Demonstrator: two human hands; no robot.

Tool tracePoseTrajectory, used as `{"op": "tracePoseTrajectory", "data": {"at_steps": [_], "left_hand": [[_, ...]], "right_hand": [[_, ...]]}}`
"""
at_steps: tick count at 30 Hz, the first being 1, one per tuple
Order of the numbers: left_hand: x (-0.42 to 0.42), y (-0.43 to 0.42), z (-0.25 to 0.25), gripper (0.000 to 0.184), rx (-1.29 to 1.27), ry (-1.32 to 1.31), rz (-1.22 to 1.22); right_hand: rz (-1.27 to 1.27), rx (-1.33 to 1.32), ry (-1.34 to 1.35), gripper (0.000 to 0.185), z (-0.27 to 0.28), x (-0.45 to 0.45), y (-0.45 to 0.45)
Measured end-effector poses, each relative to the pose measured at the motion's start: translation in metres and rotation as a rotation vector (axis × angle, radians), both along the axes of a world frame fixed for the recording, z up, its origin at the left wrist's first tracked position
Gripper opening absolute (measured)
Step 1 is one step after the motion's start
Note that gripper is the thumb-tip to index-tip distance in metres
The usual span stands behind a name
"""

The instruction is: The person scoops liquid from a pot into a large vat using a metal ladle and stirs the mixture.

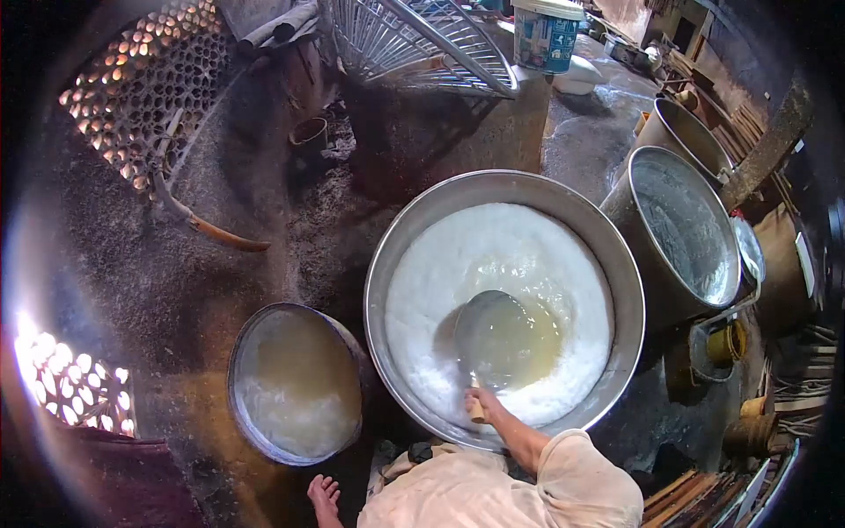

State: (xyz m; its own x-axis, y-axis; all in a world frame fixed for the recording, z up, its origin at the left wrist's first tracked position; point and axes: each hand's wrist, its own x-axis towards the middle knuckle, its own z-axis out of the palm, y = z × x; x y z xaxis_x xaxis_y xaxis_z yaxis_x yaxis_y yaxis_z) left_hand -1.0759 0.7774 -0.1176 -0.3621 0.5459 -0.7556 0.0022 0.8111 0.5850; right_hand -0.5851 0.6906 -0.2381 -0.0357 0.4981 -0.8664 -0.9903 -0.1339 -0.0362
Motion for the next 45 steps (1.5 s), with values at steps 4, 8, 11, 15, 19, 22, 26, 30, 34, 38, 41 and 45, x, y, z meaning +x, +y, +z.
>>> {"op": "tracePoseTrajectory", "data": {"at_steps": [4, 8, 11, 15, 19, 22, 26, 30, 34, 38, 41, 45], "left_hand": [[-0.009, -0.009, -0.011, 0.034, -0.024, -0.014, 0.032], [-0.040, -0.033, -0.041, 0.034, -0.037, -0.081, 0.126], [-0.059, -0.052, -0.045, 0.033, -0.028, -0.096, 0.267], [-0.096, -0.068, -0.071, 0.031, 0.031, -0.188, 0.415], [-0.129, -0.080, -0.055, 0.032, 0.048, -0.194, 0.511], [-0.161, -0.115, -0.047, 0.037, 0.041, -0.177, 0.600], [-0.199, -0.192, -0.038, 0.043, 0.061, -0.184, 0.731], [-0.212, -0.217, -0.020, 0.050, -0.273, -0.026, 0.941], [-0.229, -0.271, -0.059, 0.041, -0.336, -0.213, 0.896], [-0.223, -0.269, -0.085, 0.036, -0.205, -0.087, 0.845], [-0.217, -0.253, -0.090, 0.043, 0.399, -0.744, 0.833], [-0.188, -0.204, -0.080, 0.050, 0.136, -0.349, 0.818]], "right_hand": [[0.013, 0.368, 0.309, 0.014, 0.069, -0.022, 0.053], [0.397, 0.639, 0.305, 0.013, 0.126, -0.043, 0.100], [0.746, 0.586, -0.096, 0.022, 0.185, -0.071, 0.164], [0.948, 0.313, -0.934, 0.015, 0.189, -0.124, 0.268], [1.155, 0.148, -1.711, 0.021, 0.136, -0.169, 0.370], [1.111, 0.190, -1.940, 0.034, 0.086, -0.209, 0.380], [0.810, -0.048, -1.200, 0.029, -0.031, -0.263, 0.346], [1.117, 0.076, -0.860, 0.025, -0.146, -0.313, 0.260], [0.809, 0.218, 0.212, 0.023, -0.171, -0.341, 0.220], [1.288, 0.238, -0.632, 0.016, -0.031, -0.360, 0.245], [1.257, 0.323, -0.571, 0.005, 0.001, -0.349, 0.254], [1.021, 0.408, 0.063, 0.003, 0.029, -0.305, 0.247]]}}
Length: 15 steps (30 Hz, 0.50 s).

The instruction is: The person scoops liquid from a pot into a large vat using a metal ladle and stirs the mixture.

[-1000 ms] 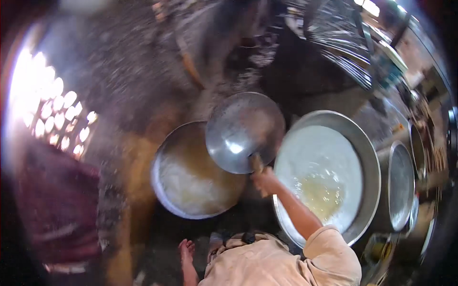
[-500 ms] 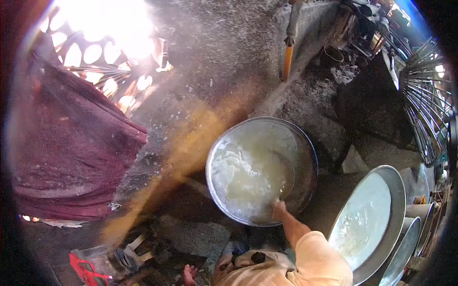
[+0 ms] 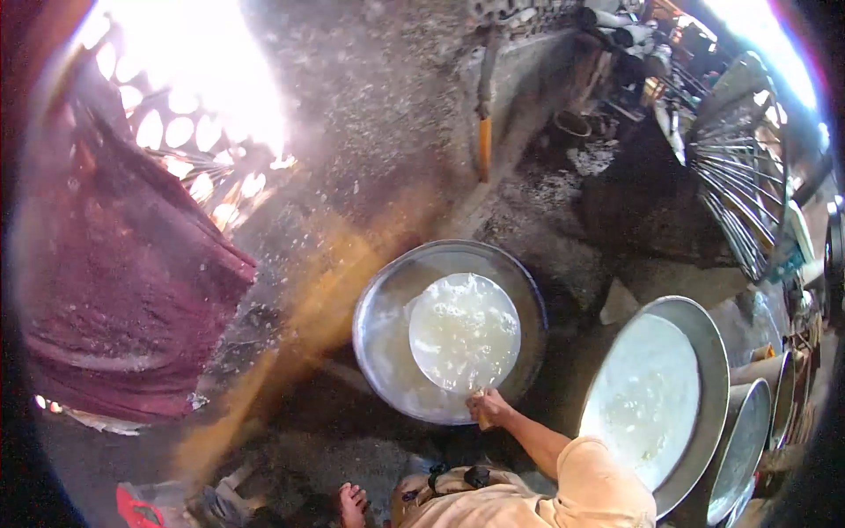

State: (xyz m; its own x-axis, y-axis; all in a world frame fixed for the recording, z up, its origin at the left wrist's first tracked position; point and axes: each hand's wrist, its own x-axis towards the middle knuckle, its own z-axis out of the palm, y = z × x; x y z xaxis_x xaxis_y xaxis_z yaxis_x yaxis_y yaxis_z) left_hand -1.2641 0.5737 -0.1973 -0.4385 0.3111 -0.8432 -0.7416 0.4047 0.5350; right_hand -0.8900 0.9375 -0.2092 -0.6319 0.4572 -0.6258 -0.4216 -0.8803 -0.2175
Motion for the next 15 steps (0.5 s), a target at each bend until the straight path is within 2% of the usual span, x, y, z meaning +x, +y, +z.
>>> {"op": "tracePoseTrajectory", "data": {"at_steps": [1, 2, 4, 6, 7, 9, 10, 12, 13, 15], "left_hand": [[0.012, 0.013, -0.002, 0.041, -0.050, 0.102, -0.085], [0.019, 0.028, -0.005, 0.041, -0.030, 0.097, -0.118], [0.034, 0.060, -0.016, 0.031, -0.250, 0.094, -0.176], [0.050, 0.082, -0.015, 0.026, -0.208, 0.034, -0.284], [0.057, 0.092, -0.019, 0.027, -0.168, -0.004, -0.267], [0.079, 0.089, -0.040, 0.027, 0.080, -0.048, -0.163], [0.087, 0.090, -0.045, 0.027, 0.091, -0.052, -0.208], [0.106, 0.100, -0.052, 0.026, 0.125, 0.111, -0.339], [0.115, 0.102, -0.049, 0.026, 0.131, 0.108, -0.378], [0.130, 0.100, -0.035, 0.055, 0.245, -0.039, -0.587]], "right_hand": [[0.031, 0.097, -0.152, 0.004, 0.033, 0.014, 0.000], [0.053, 0.190, -0.309, 0.006, 0.068, 0.028, 0.000], [-0.007, 0.189, -0.296, 0.009, 0.117, 0.076, -0.006], [0.109, 0.150, -0.501, 0.011, 0.156, 0.125, -0.019], [0.089, 0.131, -0.525, 0.013, 0.171, 0.152, -0.029], [0.090, 0.107, -0.591, 0.013, 0.180, 0.213, -0.056], [0.123, 0.147, -0.730, 0.014, 0.195, 0.237, -0.070], [0.071, 0.105, -0.785, 0.012, 0.218, 0.282, -0.101], [0.079, 0.078, -0.834, 0.011, 0.217, 0.304, -0.118], [0.029, 0.036, -0.869, 0.010, 0.201, 0.346, -0.157]]}}
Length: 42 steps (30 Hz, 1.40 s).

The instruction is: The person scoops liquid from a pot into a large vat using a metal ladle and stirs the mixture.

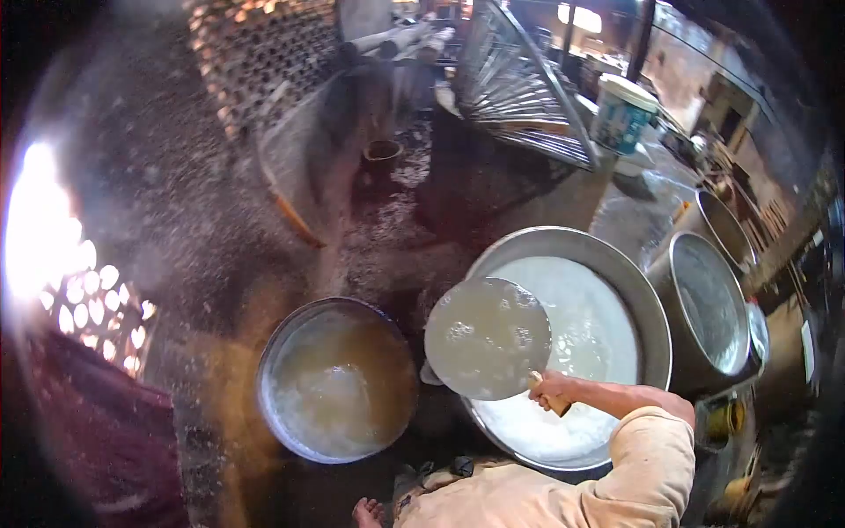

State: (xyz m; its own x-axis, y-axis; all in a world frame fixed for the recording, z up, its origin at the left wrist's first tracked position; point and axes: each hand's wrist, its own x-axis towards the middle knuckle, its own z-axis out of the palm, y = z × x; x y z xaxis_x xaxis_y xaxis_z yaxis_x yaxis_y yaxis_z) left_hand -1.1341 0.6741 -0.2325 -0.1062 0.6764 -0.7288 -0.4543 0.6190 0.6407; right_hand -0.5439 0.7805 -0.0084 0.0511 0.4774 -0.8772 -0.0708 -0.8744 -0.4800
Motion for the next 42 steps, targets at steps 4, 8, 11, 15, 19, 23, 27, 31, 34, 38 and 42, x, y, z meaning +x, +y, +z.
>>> {"op": "tracePoseTrajectory", "data": {"at_steps": [4, 8, 11, 15, 19, 23, 27, 31, 34, 38, 42], "left_hand": [[0.027, 0.018, 0.034, 0.054, -0.195, 0.098, -0.148], [0.033, 0.024, 0.045, 0.053, -0.175, 0.119, -0.161], [0.028, 0.030, 0.061, 0.053, -0.094, 0.129, -0.225], [0.049, 0.055, 0.090, 0.051, -0.161, 0.250, -0.237], [0.006, 0.093, 0.060, 0.033, -0.143, -0.035, -0.364], [0.047, 0.109, 0.094, 0.045, -0.183, 0.449, -0.296], [0.054, 0.114, 0.098, 0.048, -0.177, 0.469, -0.309], [0.042, 0.098, 0.091, 0.049, -0.201, 0.441, -0.257], [0.022, 0.081, 0.077, 0.041, -0.263, 0.388, -0.142], [-0.013, 0.056, 0.059, 0.031, -0.335, 0.344, 0.043], [-0.074, 0.014, 0.033, 0.031, -0.292, 0.178, 0.103]], "right_hand": [[-0.164, -0.004, -0.056, 0.011, -0.031, 0.054, -0.077], [-0.420, 0.086, -0.070, 0.010, -0.081, 0.064, -0.141], [-0.574, 0.089, -0.040, 0.008, -0.117, 0.061, -0.168], [-0.820, 0.091, 0.026, 0.013, -0.178, 0.045, -0.187], [-1.155, 0.080, 0.217, 0.016, -0.201, 0.011, -0.173], [-1.272, 0.198, 0.519, 0.010, -0.246, -0.027, -0.137], [-1.202, 0.197, 0.861, 0.010, -0.207, -0.058, -0.083], [-0.840, 0.227, 1.552, 0.022, -0.169, -0.077, -0.039], [-0.487, 0.315, 1.354, 0.022, -0.067, -0.095, 0.003], [-0.110, 0.309, 0.744, 0.025, -0.043, -0.138, 0.088], [0.219, 0.430, -0.271, 0.022, -0.059, -0.188, 0.199]]}}
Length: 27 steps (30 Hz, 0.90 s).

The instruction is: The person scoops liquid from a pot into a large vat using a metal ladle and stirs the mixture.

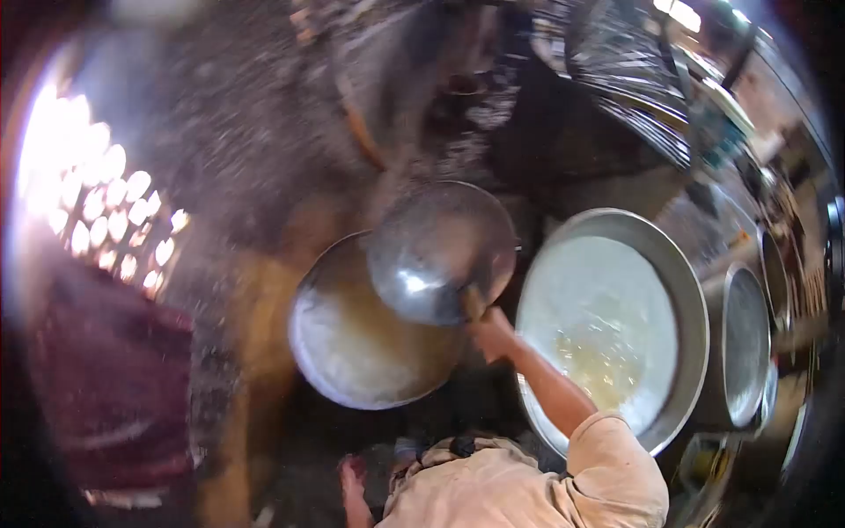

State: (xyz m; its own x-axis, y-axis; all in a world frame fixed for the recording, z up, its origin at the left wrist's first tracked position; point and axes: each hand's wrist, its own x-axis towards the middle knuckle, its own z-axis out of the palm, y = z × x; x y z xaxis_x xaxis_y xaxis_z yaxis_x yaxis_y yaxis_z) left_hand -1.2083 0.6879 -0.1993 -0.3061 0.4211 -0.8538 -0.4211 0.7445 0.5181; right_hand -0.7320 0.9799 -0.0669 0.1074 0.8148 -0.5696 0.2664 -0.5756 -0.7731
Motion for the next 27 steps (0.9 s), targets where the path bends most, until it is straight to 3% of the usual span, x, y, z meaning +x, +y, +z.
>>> {"op": "tracePoseTrajectory", "data": {"at_steps": [4, 5, 6, 7, 9, 11, 13, 15, 17, 18, 21, 23, 24, 25, 27], "left_hand": [[-0.030, -0.040, 0.032, 0.035, -0.042, 0.115, 0.233], [-0.040, -0.054, 0.036, 0.037, -0.075, 0.157, 0.266], [-0.048, -0.068, 0.041, 0.039, -0.107, 0.197, 0.294], [-0.053, -0.083, 0.048, 0.039, -0.115, 0.204, 0.325], [-0.066, -0.121, 0.059, 0.039, -0.084, 0.234, 0.467], [-0.092, -0.176, 0.036, 0.041, -0.139, 0.178, 0.490], [-0.103, -0.203, 0.030, 0.045, -0.274, 0.102, 0.487], [-0.097, -0.198, 0.032, 0.047, -0.346, 0.092, 0.487], [-0.091, -0.192, 0.031, 0.049, -0.345, 0.097, 0.490], [-0.087, -0.186, 0.032, 0.049, -0.330, 0.104, 0.496], [-0.072, -0.167, 0.040, 0.052, -0.254, 0.141, 0.505], [-0.049, -0.104, 0.094, 0.053, -0.193, 0.153, 0.495], [-0.038, -0.078, 0.119, 0.054, -0.159, 0.150, 0.486], [-0.042, -0.084, 0.100, 0.051, -0.180, 0.175, 0.460], [-0.050, -0.091, 0.060, 0.042, -0.260, 0.255, 0.391]], "right_hand": [[-0.072, 0.302, -0.806, 0.029, -0.095, -0.037, 0.091], [0.098, 0.289, -0.844, 0.034, -0.094, -0.049, 0.100], [0.117, 0.164, -0.758, 0.038, -0.093, -0.059, 0.095], [-0.014, 0.199, -0.536, 0.040, -0.123, -0.071, 0.094], [-0.059, 0.215, -0.376, 0.049, -0.238, -0.082, 0.067], [0.178, 0.089, -0.428, 0.052, -0.369, -0.094, 0.020], [0.337, -0.032, -0.412, 0.050, -0.412, -0.112, -0.014], [0.543, 0.383, -0.150, 0.028, -0.387, -0.145, -0.045], [0.641, 0.590, -0.013, 0.019, -0.352, -0.171, -0.060], [0.177, 0.033, 0.515, 0.012, -0.332, -0.184, -0.059], [0.176, -0.050, 0.431, 0.006, -0.240, -0.217, -0.055], [0.003, -0.540, 0.970, 0.007, -0.214, -0.214, -0.046], [-0.032, -0.658, 1.375, 0.010, -0.238, -0.204, -0.048], [-0.035, -0.633, 1.376, 0.010, -0.215, -0.200, -0.046], [-0.093, -0.492, 1.097, 0.009, -0.132, -0.189, -0.044]]}}
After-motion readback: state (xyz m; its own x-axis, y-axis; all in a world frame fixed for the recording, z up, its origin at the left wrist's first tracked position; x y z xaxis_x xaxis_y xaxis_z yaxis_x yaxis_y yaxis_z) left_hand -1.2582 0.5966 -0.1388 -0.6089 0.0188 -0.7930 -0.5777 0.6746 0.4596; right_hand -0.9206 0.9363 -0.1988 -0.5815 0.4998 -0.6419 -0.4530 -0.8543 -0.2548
